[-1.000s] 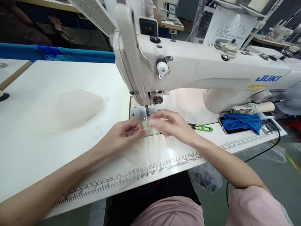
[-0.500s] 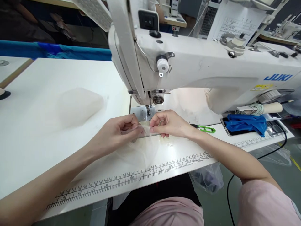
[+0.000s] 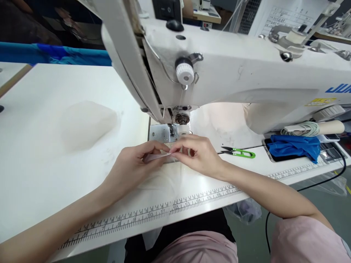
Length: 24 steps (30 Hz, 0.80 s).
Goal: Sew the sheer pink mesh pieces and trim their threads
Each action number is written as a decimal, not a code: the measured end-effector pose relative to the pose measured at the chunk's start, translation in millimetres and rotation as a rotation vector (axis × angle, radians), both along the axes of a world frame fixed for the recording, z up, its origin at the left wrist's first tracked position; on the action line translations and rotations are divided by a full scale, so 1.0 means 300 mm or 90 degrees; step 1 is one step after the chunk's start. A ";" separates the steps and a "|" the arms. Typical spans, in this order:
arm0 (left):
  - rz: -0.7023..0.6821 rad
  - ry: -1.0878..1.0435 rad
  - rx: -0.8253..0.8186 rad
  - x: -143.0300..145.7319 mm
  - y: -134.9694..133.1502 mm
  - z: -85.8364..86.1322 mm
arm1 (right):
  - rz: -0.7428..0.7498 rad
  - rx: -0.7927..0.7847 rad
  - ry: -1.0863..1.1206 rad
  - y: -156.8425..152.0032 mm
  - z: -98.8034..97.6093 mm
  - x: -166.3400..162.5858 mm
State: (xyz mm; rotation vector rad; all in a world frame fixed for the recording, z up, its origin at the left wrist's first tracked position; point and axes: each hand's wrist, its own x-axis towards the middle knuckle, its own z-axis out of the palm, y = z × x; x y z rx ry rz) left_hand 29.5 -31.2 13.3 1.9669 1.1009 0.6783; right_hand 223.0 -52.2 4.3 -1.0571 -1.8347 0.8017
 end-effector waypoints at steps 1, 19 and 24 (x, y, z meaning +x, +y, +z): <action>-0.001 0.006 0.011 0.000 0.000 0.001 | 0.003 0.042 -0.019 -0.001 -0.005 0.003; -0.095 0.329 -0.078 -0.009 0.054 0.087 | 0.008 -0.011 -0.177 0.011 0.004 -0.031; -0.004 0.382 0.363 -0.009 0.024 0.044 | -0.068 0.022 -0.247 0.058 -0.033 -0.044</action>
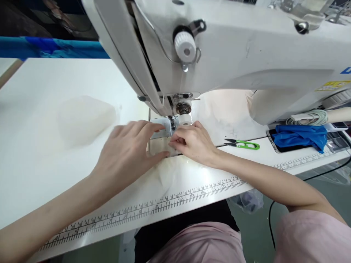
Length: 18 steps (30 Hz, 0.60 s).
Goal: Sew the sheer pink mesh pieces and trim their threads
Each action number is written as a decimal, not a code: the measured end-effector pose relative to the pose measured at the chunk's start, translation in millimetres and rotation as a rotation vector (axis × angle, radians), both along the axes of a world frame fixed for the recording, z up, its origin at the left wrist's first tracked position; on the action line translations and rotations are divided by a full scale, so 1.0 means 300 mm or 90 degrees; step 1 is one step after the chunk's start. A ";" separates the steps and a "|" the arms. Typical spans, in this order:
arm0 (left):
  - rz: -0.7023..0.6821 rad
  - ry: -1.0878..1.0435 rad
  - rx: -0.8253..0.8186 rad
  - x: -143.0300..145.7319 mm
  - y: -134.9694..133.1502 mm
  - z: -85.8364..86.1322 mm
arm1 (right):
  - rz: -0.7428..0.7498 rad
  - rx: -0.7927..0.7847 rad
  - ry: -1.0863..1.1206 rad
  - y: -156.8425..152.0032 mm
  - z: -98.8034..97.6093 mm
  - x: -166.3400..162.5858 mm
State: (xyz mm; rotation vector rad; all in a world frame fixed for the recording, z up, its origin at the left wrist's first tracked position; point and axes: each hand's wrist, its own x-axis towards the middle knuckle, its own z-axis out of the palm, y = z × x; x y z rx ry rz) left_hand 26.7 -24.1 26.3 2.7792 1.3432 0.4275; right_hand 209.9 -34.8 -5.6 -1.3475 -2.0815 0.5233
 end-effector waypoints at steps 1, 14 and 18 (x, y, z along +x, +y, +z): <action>-0.031 0.003 0.088 -0.002 -0.013 -0.011 | -0.009 -0.004 0.004 0.004 -0.002 -0.001; -0.158 0.115 0.184 -0.025 -0.122 -0.078 | -0.045 -0.025 -0.054 0.025 0.025 0.000; -0.170 0.102 0.171 -0.032 -0.116 -0.083 | -0.066 0.025 -0.141 0.030 0.029 0.030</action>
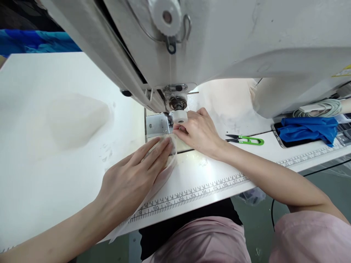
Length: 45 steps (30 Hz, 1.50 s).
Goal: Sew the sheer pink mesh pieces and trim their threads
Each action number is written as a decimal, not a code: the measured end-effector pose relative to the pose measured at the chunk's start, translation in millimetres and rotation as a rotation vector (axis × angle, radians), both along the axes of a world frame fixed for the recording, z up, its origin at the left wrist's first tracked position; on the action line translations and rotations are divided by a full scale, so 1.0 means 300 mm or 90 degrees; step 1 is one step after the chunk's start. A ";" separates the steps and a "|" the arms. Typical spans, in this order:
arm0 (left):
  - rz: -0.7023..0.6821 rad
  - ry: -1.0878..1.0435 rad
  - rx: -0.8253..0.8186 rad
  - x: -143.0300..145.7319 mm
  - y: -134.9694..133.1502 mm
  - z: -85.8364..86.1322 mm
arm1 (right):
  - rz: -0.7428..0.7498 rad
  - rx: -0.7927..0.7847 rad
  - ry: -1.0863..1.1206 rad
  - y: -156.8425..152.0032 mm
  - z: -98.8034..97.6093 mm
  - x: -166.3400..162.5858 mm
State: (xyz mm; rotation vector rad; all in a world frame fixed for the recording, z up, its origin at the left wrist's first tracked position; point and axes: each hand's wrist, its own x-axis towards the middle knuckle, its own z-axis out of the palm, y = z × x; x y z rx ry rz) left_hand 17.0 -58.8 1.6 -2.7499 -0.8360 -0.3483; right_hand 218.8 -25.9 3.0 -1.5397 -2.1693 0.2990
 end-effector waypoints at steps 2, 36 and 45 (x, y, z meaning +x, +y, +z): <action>-0.007 -0.013 -0.002 0.002 0.011 -0.006 | 0.001 0.057 -0.060 -0.007 -0.003 0.018; -0.012 -0.069 -0.109 0.003 0.131 -0.039 | 0.112 0.273 -0.333 -0.070 -0.029 0.018; -0.002 -0.086 -0.103 0.011 0.130 -0.036 | 0.116 0.271 -0.350 -0.070 -0.031 0.020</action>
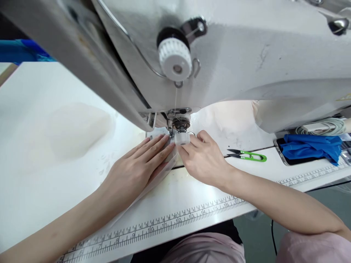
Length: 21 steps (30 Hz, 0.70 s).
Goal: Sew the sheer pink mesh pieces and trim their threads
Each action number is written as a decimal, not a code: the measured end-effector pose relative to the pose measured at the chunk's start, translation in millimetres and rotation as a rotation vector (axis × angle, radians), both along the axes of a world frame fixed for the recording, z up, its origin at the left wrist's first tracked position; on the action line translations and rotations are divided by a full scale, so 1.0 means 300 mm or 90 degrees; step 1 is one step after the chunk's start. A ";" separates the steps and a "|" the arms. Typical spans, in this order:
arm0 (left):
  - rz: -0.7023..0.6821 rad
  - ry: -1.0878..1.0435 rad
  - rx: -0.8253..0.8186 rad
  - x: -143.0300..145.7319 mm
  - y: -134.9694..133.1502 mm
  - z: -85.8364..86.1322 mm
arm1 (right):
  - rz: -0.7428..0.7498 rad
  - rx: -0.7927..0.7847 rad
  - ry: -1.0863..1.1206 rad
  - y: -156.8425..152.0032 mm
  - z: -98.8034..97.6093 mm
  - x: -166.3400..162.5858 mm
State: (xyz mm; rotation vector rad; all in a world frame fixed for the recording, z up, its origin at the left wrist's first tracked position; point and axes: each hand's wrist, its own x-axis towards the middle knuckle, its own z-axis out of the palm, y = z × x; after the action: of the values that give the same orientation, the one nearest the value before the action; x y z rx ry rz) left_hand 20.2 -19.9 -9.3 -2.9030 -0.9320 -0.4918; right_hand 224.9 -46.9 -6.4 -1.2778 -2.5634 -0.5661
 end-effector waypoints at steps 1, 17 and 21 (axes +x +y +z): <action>-0.002 -0.004 -0.003 0.000 0.001 0.000 | 0.001 0.001 -0.002 0.000 0.000 0.000; 0.013 -0.014 -0.012 0.003 0.006 0.014 | -0.015 0.012 0.008 0.016 0.009 0.003; 0.013 -0.038 -0.072 -0.028 -0.026 0.101 | 0.081 0.029 0.047 0.015 0.023 0.012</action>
State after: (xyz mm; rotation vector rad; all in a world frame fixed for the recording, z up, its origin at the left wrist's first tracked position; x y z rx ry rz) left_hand 12.0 -27.6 21.1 -2.9907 -1.0297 -0.5443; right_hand 228.5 -42.5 0.6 -1.0902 -2.5338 -0.5382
